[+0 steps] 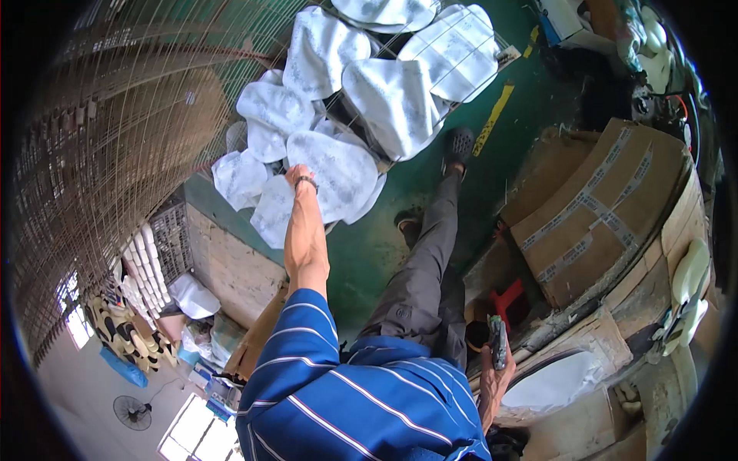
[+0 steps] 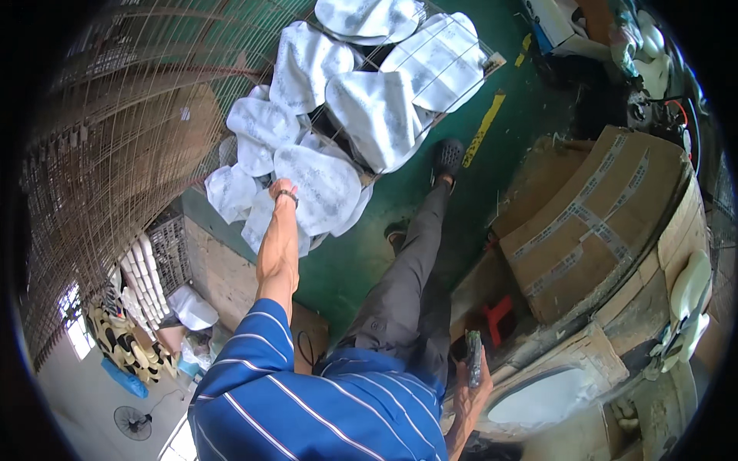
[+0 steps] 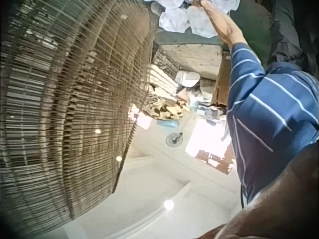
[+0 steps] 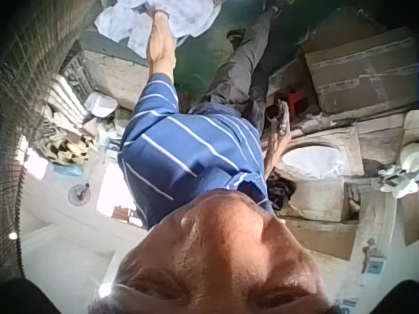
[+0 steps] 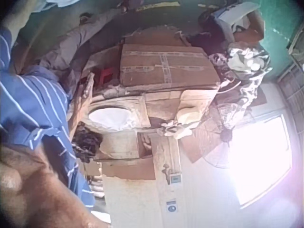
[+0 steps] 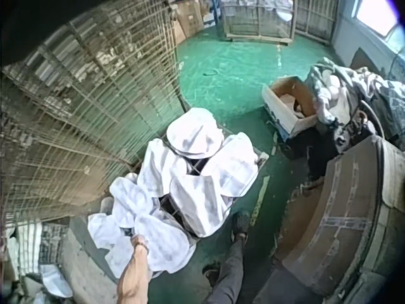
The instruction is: The recorder uses a spray gun to apply adhesive to white foam pads and then stacks them on a nearby drying rack.
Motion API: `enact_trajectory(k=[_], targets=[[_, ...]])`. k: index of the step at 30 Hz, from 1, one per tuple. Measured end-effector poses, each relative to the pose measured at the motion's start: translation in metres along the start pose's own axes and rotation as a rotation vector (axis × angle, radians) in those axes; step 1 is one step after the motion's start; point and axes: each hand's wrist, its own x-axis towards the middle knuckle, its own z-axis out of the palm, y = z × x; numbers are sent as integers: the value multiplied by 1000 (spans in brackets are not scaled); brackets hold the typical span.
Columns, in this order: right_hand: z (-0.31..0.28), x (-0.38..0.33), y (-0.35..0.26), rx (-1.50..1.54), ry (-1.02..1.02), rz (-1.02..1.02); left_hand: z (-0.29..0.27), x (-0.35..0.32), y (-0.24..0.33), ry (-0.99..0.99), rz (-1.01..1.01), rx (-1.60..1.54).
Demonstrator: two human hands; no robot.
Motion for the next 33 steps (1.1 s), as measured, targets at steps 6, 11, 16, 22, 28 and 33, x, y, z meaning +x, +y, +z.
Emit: enact_trajectory(k=[6, 11, 16, 22, 28, 33], targets=[[12, -42, -22, 7, 108, -91, 33, -121, -4, -514, 480, 1334], [-10, -94, 11, 130, 304, -208, 52, -276, -17, -788, 669, 1085], [-40, -145, 39, 371, 628, -321, 115, -384, -39, -1327, 279, 882], [-39, -219, 65, 660, 1070, -174, 204, -428, -41, -1478, -139, 1175], [-16, -282, 49, 930, 1593, 119, 275, -516, -28, -1567, -471, 1789], [-2, -299, 10, 859, 1454, 270, 244, -615, -44, -1647, 598, 1803]])
